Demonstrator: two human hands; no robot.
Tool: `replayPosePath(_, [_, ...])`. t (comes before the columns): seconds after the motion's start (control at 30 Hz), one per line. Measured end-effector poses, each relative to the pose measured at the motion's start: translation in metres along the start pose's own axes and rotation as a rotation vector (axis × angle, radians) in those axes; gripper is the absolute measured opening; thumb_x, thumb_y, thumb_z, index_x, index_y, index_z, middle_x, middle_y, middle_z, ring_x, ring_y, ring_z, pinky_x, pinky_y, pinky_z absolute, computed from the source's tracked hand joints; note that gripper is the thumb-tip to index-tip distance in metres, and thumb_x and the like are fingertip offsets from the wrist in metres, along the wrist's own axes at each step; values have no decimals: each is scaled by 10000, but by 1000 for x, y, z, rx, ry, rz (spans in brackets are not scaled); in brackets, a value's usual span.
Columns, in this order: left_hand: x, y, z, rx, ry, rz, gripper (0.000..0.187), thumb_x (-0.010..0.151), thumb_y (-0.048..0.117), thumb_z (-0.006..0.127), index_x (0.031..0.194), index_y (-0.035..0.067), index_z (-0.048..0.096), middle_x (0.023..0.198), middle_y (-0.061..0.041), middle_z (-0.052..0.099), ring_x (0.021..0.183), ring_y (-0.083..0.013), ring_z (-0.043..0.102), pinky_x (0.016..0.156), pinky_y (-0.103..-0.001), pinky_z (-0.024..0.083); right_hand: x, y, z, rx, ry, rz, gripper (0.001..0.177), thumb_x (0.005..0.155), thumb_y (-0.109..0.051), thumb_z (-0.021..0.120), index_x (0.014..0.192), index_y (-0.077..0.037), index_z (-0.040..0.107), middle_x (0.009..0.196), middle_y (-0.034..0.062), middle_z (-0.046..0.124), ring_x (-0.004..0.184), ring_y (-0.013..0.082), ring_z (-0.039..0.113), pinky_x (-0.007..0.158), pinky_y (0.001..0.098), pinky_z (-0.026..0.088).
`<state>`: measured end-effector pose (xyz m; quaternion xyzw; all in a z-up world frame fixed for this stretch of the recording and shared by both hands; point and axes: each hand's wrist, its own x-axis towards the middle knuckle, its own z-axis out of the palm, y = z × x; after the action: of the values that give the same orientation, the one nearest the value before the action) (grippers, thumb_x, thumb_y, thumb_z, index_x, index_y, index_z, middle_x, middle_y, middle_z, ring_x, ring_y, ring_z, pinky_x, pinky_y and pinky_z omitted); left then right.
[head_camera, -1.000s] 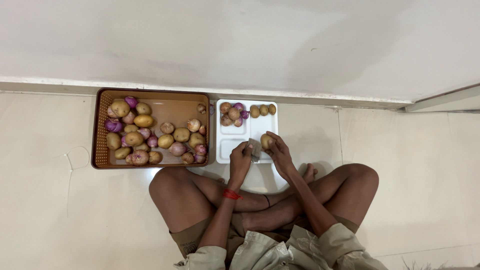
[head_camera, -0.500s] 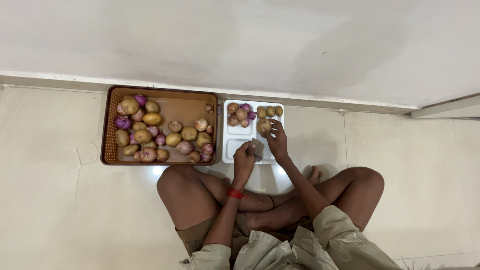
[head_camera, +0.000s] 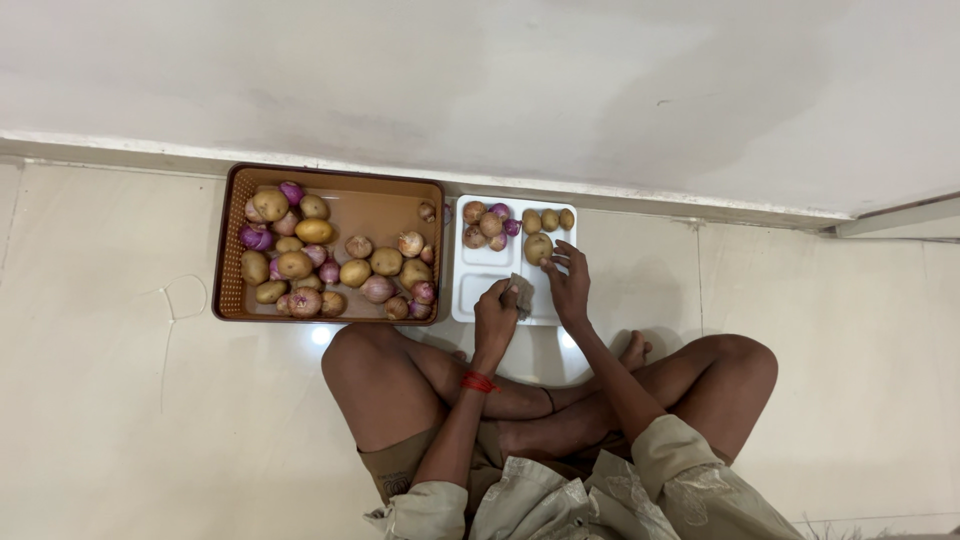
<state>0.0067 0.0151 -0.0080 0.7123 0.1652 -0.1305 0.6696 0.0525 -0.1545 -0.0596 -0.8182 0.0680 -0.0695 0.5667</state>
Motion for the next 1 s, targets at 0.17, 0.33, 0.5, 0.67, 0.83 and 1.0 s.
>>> replayPosePath(0.17, [-6,8,-3,-15,0,27,336,1034,229,554,1208,-20,697,888,-185,766,737,-221,705,686,-362,535,-1,6,-2,27,-17,3,367,1006,-36,642,1351,16,529,1355,134,588,1140,202,648,849,313,635])
replayPosePath(0.33, [-10,17,-7,2,23,68,319,1028,218,556,1183,-15,708,885,-192,758,728,-226,711,691,-359,539,-3,-1,-6,1,-7,-22,302,1020,-23,590,1316,22,547,1364,130,600,1117,200,651,826,309,643])
replayPosePath(0.5, [-14,25,-10,35,6,11,330,1033,216,543,1205,-14,704,849,-214,752,696,-267,695,667,-391,527,-10,-38,-5,-156,77,-74,230,1041,-53,599,1267,-14,622,1255,99,655,1014,181,679,758,291,615])
replayPosePath(0.67, [-15,22,-10,44,6,3,345,1026,195,536,1271,-10,667,862,-215,746,704,-258,719,678,-378,542,-8,-93,14,-97,56,-233,175,1053,-52,612,1217,-24,663,1189,89,671,1054,180,669,840,321,592])
replayPosePath(0.83, [-9,7,-6,-21,-29,53,303,918,35,552,1180,-53,677,923,-196,761,786,-262,747,705,-381,578,-3,-140,49,-76,-159,-325,158,1022,-25,644,1164,-15,713,1123,99,711,1032,204,686,905,345,567])
replayPosePath(1.0, [-2,-7,0,93,-55,38,171,922,52,639,990,-103,661,931,-226,759,847,-305,760,715,-406,580,15,-164,98,-171,-458,-558,204,988,-17,668,1190,-21,696,1180,124,700,1082,283,690,905,372,567])
